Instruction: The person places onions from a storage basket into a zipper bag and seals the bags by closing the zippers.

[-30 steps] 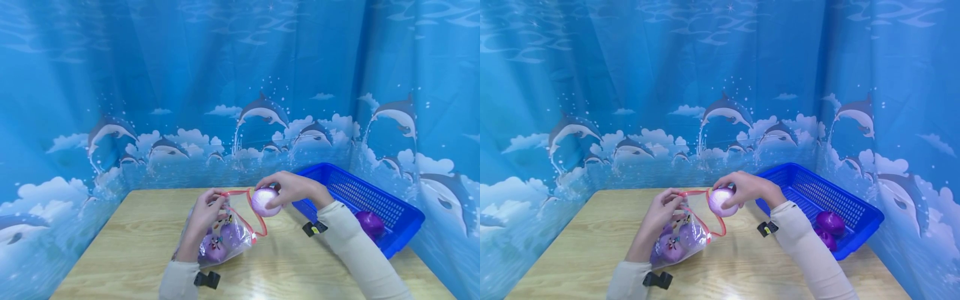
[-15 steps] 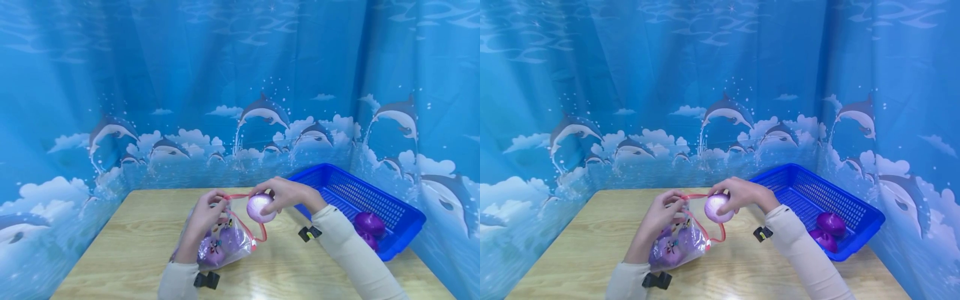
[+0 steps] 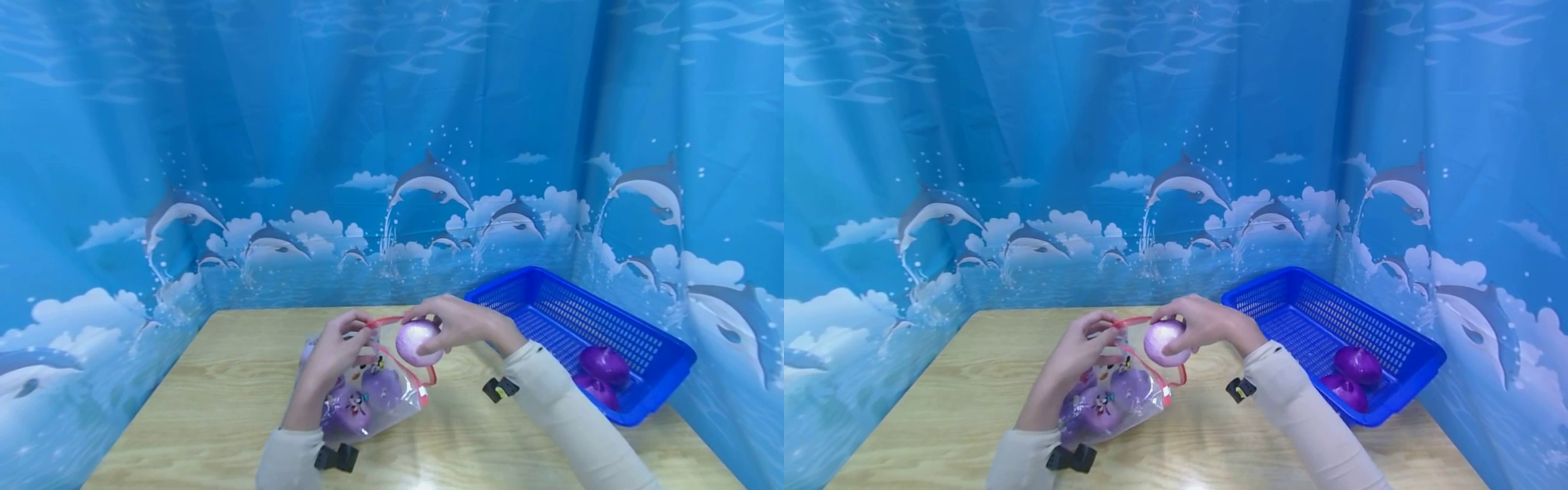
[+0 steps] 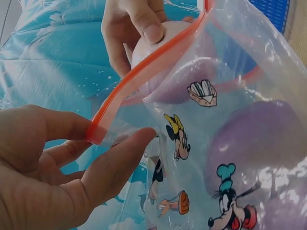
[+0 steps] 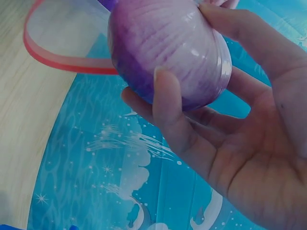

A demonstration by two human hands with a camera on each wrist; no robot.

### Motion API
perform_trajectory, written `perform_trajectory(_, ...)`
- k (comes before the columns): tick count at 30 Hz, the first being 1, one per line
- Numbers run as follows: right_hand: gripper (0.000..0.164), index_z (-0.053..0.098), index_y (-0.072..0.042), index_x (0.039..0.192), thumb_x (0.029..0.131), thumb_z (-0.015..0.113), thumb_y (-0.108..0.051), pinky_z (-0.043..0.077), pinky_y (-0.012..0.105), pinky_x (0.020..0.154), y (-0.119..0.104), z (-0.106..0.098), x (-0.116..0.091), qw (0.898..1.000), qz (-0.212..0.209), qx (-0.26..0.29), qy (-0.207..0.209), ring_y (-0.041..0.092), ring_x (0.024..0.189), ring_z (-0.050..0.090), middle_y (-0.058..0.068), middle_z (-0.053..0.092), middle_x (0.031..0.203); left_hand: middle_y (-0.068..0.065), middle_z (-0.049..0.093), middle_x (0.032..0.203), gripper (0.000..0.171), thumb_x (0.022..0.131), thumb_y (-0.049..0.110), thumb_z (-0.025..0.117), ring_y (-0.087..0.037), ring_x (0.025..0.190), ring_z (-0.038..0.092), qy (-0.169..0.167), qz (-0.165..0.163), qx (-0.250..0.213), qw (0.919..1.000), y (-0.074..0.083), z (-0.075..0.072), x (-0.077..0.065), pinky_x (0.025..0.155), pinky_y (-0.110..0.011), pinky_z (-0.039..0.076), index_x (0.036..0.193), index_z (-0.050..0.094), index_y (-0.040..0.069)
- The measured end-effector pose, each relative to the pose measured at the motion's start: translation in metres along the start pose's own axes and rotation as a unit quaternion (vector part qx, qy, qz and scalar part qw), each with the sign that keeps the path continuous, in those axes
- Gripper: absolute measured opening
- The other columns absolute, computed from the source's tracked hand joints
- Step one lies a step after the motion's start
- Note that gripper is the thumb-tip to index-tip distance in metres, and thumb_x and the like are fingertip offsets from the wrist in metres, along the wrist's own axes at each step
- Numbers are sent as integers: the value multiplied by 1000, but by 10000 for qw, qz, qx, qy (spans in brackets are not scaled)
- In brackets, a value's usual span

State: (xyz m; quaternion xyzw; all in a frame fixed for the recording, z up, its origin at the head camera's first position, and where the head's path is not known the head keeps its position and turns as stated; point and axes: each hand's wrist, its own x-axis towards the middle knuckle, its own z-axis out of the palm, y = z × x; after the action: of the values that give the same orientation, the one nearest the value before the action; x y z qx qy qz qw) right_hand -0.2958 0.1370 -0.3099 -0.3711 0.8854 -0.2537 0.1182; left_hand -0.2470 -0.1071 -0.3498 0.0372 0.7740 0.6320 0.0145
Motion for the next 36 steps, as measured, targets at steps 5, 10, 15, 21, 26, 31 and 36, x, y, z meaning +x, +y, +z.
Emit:
perform_trajectory(5,56,62,-15,139,88,81,-26,62,21,73,0,5,3,9996,-122,-180,188,18,102,65,9,67,127,-20,64,118,14,105,9,56,-27,99,70,-30,21,-33,10000,1,-1,-1,80,-35,67,115,65,5)
perform_trajectory(10,53,63,-11,134,88,81,-28,60,20,77,-2,10,6,9980,-232,-359,456,16,102,66,5,70,121,-19,63,121,15,104,9,57,-27,100,71,26,51,-103,9999,1,-2,0,82,-35,67,116,65,5)
perform_trajectory(15,47,67,-15,128,87,82,-34,59,20,73,-6,16,9,9945,-58,-788,692,11,91,67,-2,73,112,-19,63,121,15,105,10,57,-27,101,70,113,34,-211,9997,1,-3,0,82,-35,67,117,65,6)
perform_trajectory(21,44,67,-12,127,90,81,-31,60,19,73,-7,24,12,9919,-247,-869,889,13,92,70,3,75,115,-19,62,124,16,105,12,58,-27,102,69,98,28,-281,9996,1,-3,-1,83,-35,67,118,65,6)
perform_trajectory(26,44,65,-10,131,91,80,-22,61,16,74,-6,29,12,9928,-387,-648,934,15,96,71,8,71,122,-20,61,126,16,105,11,56,-28,103,70,176,85,-361,9992,1,-4,-1,84,-37,67,118,65,7)
perform_trajectory(31,44,63,-8,131,91,79,-19,61,15,73,-4,31,10,9911,-394,-613,1118,15,92,71,10,69,123,-20,62,126,16,106,10,55,-30,106,70,262,99,-311,9991,2,-5,-1,84,-37,67,118,65,7)
perform_trajectory(36,42,64,-8,128,90,80,-15,61,14,73,-1,38,12,9870,-595,-624,1358,18,93,72,9,68,119,-21,62,125,15,105,8,55,-31,107,68,251,180,-366,9989,2,-5,-1,84,-37,67,116,64,5)
